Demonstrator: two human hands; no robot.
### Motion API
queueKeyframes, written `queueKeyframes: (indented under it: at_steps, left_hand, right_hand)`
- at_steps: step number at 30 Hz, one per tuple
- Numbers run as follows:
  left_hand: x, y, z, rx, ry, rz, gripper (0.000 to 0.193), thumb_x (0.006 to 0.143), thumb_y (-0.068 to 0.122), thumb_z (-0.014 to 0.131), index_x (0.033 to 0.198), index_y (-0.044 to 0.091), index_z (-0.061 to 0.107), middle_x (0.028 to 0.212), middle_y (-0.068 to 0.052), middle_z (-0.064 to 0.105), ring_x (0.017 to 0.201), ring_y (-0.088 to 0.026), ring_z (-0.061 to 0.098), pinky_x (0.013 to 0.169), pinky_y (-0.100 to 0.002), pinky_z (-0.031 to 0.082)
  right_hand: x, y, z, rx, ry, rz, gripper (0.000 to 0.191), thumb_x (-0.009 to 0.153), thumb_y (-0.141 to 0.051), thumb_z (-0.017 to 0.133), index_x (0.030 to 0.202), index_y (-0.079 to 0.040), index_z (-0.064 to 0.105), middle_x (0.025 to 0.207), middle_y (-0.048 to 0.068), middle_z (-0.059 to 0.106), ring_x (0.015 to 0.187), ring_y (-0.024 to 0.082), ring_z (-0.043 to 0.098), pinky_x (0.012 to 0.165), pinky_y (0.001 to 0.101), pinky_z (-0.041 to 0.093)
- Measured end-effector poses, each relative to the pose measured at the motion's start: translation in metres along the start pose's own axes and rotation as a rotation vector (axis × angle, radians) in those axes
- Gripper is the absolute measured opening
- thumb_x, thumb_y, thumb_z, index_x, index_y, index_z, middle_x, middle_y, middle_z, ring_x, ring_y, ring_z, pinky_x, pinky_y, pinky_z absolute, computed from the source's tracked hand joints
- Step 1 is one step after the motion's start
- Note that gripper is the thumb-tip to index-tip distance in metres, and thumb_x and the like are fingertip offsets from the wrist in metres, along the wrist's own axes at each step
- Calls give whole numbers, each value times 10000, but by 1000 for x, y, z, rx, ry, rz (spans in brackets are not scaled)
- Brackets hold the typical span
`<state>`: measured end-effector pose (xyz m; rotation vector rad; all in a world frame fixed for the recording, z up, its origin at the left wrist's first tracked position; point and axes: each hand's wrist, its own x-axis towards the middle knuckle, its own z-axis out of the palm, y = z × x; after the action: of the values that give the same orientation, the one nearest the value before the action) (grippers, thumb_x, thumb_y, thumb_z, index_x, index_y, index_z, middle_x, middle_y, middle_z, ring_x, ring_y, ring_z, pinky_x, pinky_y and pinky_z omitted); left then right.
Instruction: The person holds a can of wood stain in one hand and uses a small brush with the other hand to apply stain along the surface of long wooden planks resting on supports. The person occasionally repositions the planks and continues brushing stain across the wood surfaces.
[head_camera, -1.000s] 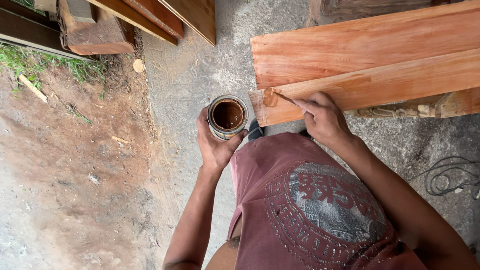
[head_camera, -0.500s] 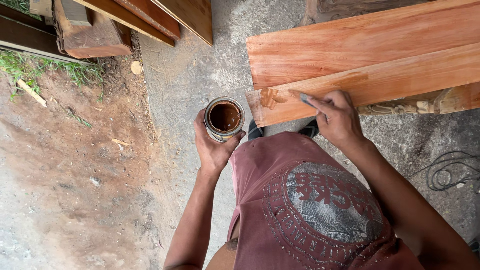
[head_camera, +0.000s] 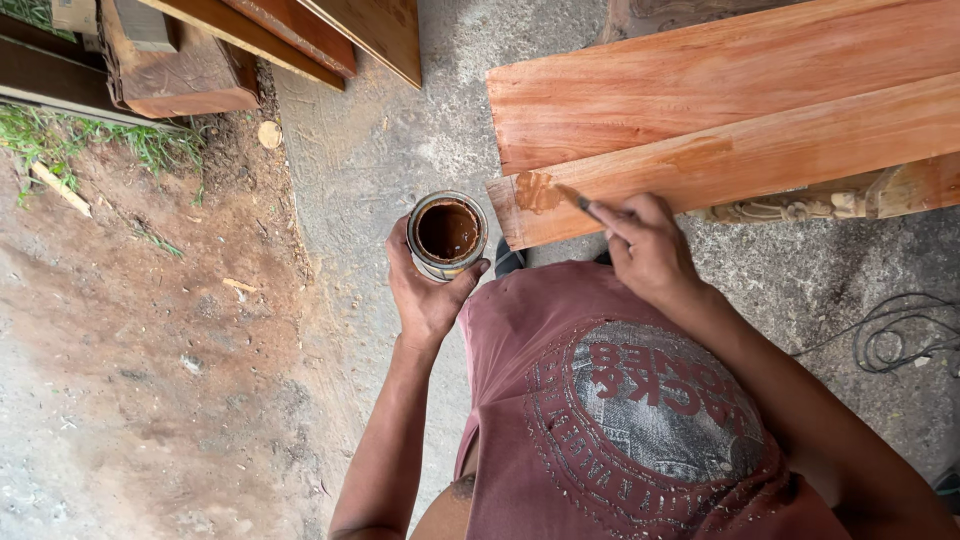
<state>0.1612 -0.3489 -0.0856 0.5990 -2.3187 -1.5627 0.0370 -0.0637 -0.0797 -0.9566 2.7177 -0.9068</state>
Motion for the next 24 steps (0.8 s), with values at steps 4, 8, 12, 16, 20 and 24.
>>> queueKeyframes:
  at_steps: [4, 8, 12, 16, 20, 24]
  left_hand:
    - [1, 2, 2, 28, -9, 9, 1013, 658, 247, 984, 1445, -10, 401, 1318, -170, 590, 1226, -284, 633, 1050, -401, 520]
    - [1, 2, 4, 19, -4, 2, 1012, 652, 237, 987, 1441, -14, 404, 1315, -171, 590, 1227, -290, 630, 1053, -403, 514]
    - [1, 2, 6, 27, 0, 13, 1004, 642, 221, 987, 1435, -10, 416, 1313, -172, 596, 1225, -291, 630, 1052, -407, 512]
    - [1, 3, 7, -13, -7, -2, 997, 651, 217, 980, 1438, -5, 410, 1305, -163, 603, 1223, -280, 635, 1057, -400, 512]
    - [3, 3, 10, 9, -17, 31, 992, 646, 206, 987, 1431, -12, 420, 1301, -171, 602, 1224, -285, 628, 1060, -404, 503]
    - [5, 3, 10, 3, -5, 43, 997, 647, 211, 987, 1430, -18, 415, 1298, -170, 601, 1219, -285, 631, 1054, -403, 506]
  right_hand:
    - [-2, -8, -3, 68, -61, 62, 391, 891, 37, 664, 1270, -30, 735, 962, 107, 594, 863, 218, 594, 723, 341, 520]
    - [-6, -7, -5, 40, -36, 110, 405, 899, 20, 667, 1301, -16, 712, 971, 110, 597, 855, 223, 592, 707, 336, 516]
    - [-11, -2, -5, 64, -98, 190, 355, 908, -1, 679, 1258, -37, 725, 943, 92, 604, 802, 216, 592, 663, 334, 508]
    - [-16, -1, -5, -7, 93, 142, 397, 915, 21, 669, 1306, -25, 718, 1012, 123, 614, 896, 227, 605, 754, 343, 528]
    - [-19, -2, -6, 149, -11, 95, 408, 886, 6, 685, 1292, -31, 705, 1007, 122, 626, 855, 196, 603, 707, 326, 522]
    - [-19, -1, -6, 133, 35, 292, 377, 947, 19, 650, 1316, -43, 698, 1022, 110, 626, 848, 188, 595, 650, 311, 514]
